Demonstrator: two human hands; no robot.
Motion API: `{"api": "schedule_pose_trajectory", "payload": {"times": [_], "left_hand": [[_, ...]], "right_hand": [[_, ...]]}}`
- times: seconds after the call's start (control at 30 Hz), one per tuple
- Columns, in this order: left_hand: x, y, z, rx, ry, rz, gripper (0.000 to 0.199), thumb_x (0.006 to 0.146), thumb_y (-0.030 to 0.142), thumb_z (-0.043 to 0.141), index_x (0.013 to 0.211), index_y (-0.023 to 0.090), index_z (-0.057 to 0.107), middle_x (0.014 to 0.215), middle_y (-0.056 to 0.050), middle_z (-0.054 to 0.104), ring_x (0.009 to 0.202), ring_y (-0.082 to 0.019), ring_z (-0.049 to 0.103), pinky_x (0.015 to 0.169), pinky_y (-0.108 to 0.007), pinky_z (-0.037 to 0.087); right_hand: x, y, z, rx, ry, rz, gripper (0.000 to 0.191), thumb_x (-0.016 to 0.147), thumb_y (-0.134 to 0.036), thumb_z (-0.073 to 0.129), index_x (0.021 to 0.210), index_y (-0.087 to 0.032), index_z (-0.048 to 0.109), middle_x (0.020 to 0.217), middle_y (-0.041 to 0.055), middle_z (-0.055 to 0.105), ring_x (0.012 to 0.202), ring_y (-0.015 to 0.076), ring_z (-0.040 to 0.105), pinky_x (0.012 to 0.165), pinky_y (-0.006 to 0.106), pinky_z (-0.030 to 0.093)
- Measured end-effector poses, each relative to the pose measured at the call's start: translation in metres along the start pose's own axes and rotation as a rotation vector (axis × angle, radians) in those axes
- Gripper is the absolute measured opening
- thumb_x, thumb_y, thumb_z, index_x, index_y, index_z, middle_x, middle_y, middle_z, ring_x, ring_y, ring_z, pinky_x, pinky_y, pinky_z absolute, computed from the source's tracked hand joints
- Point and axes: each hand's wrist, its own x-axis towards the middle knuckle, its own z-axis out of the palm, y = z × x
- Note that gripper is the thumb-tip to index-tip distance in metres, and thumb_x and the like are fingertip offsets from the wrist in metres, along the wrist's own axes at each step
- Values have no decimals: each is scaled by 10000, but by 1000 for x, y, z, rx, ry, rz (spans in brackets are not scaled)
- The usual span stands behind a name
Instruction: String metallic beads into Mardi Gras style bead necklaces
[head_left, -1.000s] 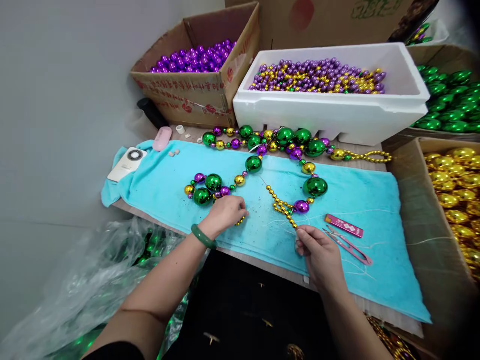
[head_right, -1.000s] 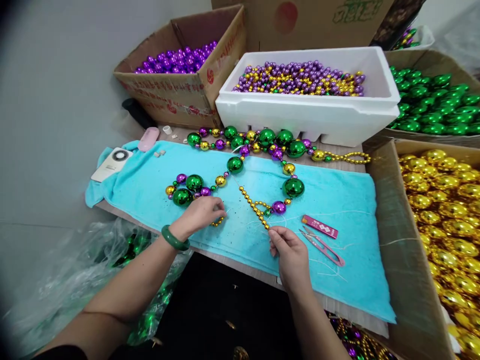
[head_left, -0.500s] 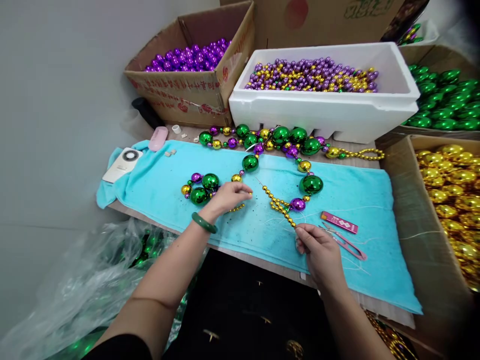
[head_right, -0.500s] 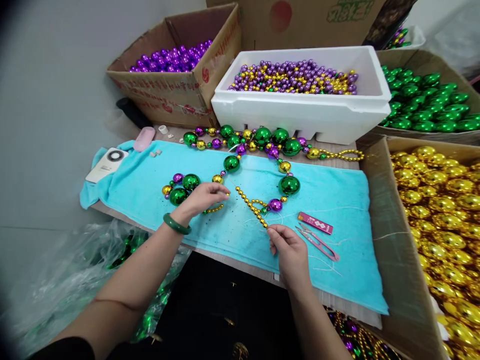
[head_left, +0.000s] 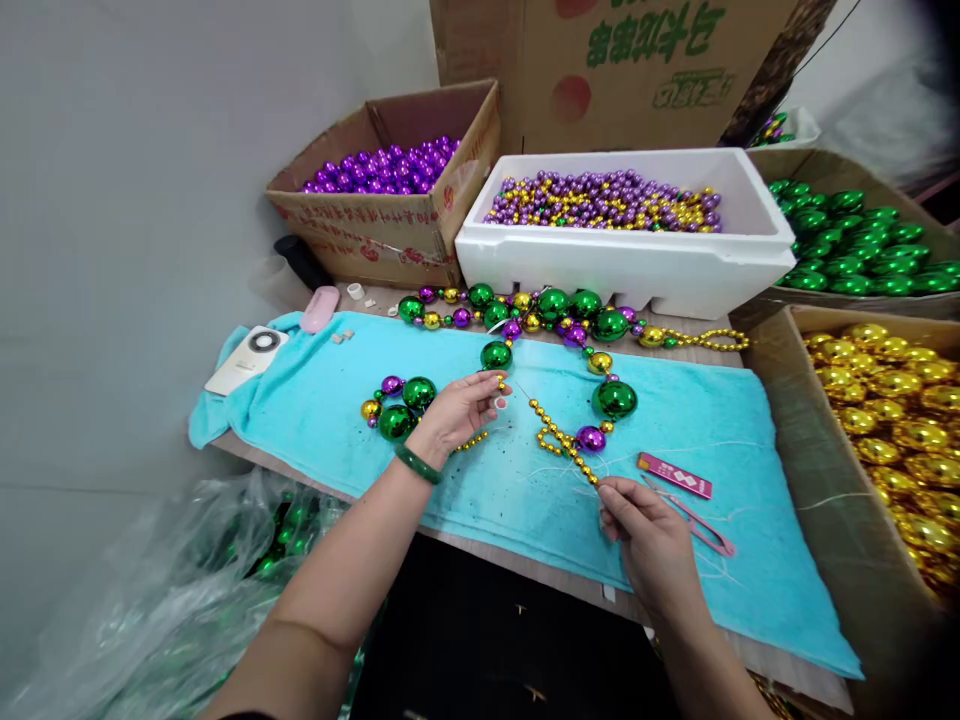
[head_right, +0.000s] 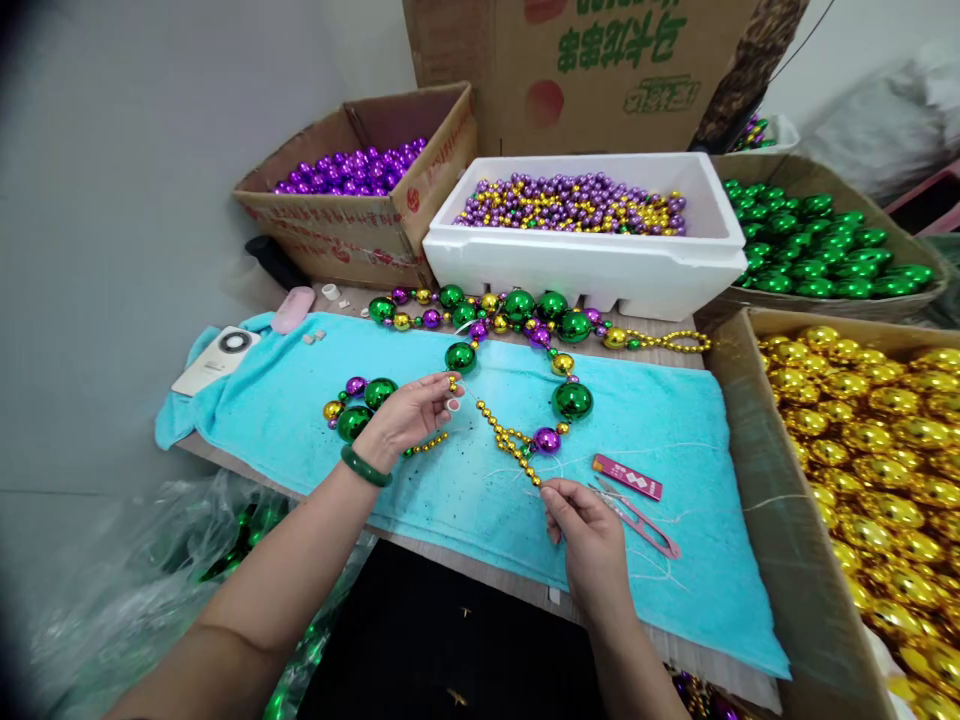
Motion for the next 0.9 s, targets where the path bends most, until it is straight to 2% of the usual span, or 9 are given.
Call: {"api": "schedule_pose_trajectory", "payload": {"times": [0.2,0.43,0.9], "left_hand": [[-2,0,-2,-185,-5,29,102,831,169,564,912,124,606,782,-29,627,574,-62,575,480,-149,474],[-8,-1,4,-214,30,26,90,835,162,558,905,116,593,774,-34,631,565,-62,577,480,-149,479],[-8,-4,6,-229,56,44,118,793,138,606,910,135,593,804,-28,645,580,-56,580,503,-146,475]], "right_hand": [[-2,0,5,-29,-6,16,280,663,-384,741,773,-143,653,526,-33,496,459,66,408,447,202,306],[-5,4,9,-35,-7,68,316,637,-408,751,776,-140,656,531,-33,498,442,65,403,424,203,296],[-5,8,10,-25,1,42,281,674,-385,735,798,-146,658,549,-26,499,464,78,405,436,214,297]]}}
